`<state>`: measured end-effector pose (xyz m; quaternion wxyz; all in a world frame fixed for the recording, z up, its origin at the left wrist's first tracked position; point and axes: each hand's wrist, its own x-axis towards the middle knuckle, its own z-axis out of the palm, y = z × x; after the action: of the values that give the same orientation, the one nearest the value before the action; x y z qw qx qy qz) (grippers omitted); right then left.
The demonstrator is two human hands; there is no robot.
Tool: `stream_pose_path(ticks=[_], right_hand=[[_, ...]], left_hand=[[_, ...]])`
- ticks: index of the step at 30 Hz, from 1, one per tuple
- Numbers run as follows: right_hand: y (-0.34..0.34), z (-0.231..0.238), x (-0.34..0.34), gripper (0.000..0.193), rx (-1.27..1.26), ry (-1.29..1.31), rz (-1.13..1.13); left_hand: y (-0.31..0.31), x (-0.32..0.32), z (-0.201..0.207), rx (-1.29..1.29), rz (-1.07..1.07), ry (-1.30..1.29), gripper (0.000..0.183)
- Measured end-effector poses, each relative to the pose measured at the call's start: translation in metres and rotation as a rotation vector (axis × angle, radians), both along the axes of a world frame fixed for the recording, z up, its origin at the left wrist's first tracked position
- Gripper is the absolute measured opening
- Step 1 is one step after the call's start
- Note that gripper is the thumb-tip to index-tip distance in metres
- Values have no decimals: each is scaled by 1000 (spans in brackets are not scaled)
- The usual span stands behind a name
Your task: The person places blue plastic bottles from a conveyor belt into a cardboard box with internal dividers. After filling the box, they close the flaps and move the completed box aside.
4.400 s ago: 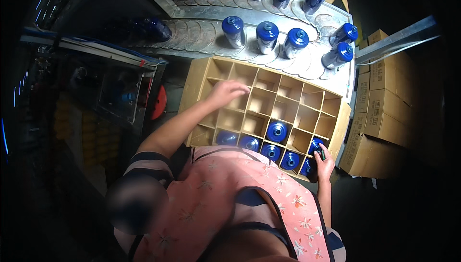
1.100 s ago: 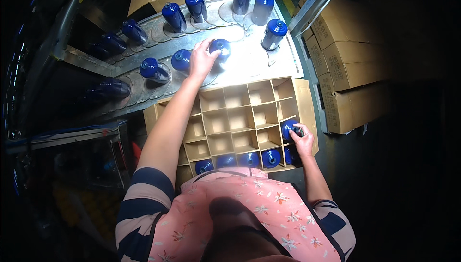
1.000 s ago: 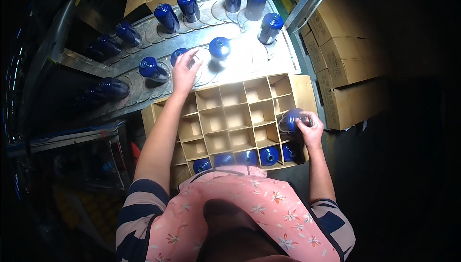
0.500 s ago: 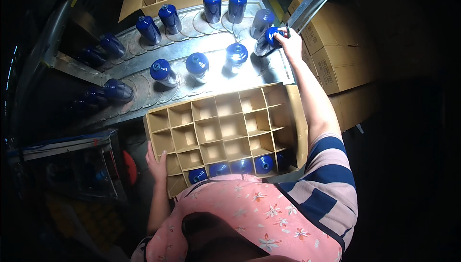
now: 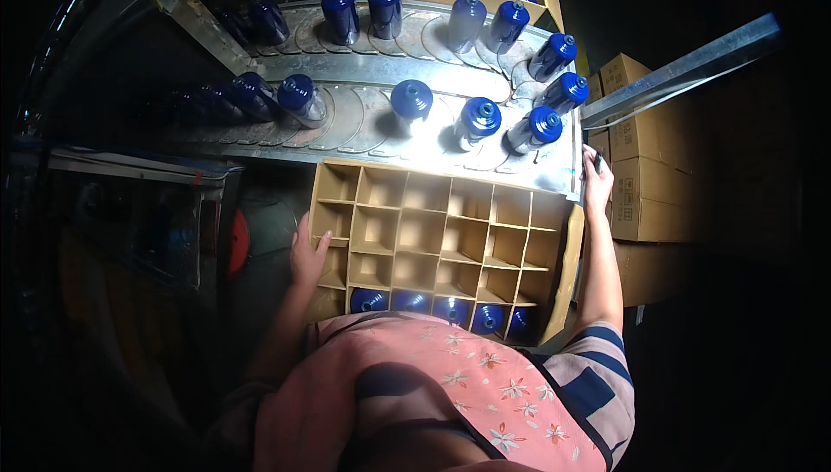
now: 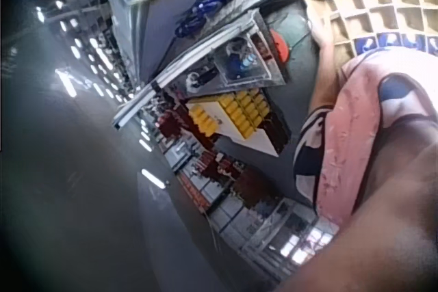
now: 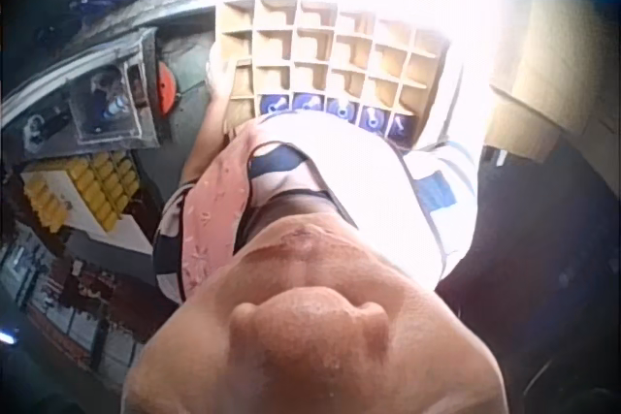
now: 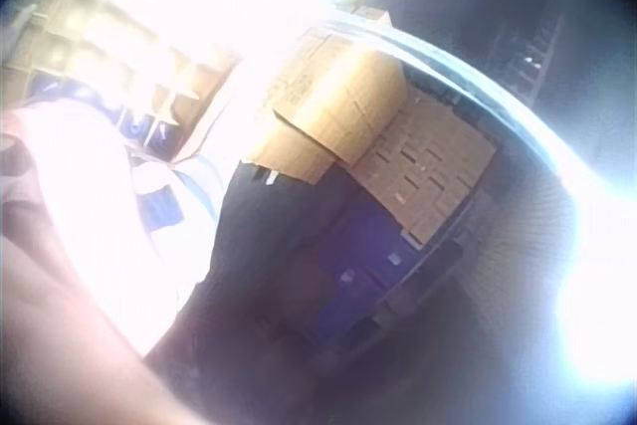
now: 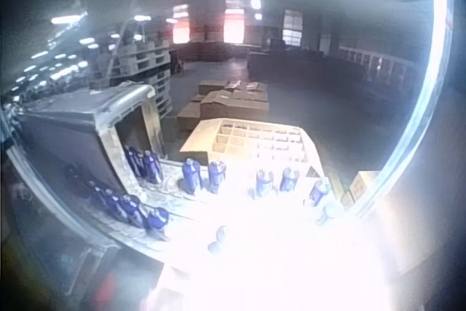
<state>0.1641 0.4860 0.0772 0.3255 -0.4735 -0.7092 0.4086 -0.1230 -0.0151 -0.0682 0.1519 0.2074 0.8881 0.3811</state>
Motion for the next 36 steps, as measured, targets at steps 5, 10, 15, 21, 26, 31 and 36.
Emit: stream_pose_path(ticks=[5, 10, 15, 21, 26, 31, 36], right_hand=[[-164, -10, 117, 17, -274, -76, -65], [-301, -4, 163, 15, -609, -331, 44], [-376, 16, 154, 31, -341, -589, 291], [-360, -3, 160, 42, -97, -921, 477], [-374, -27, 163, 31, -203, -819, 353], [-373, 8, 159, 20, -401, -326, 236], [-366, 53, 140, 21, -296, -235, 277]], left_hand=[[-13, 9, 10, 7, -10, 5, 63], [-28, 28, 25, -58, 1, -62, 62], [-58, 35, 42, 227, -80, 216, 63], [-87, 116, 37, 327, -360, 41, 24], [-134, 139, 36, 356, -435, 57, 24], [-138, 141, 53, 359, -456, 17, 37], [-109, 141, 54, 294, -777, 32, 36]])
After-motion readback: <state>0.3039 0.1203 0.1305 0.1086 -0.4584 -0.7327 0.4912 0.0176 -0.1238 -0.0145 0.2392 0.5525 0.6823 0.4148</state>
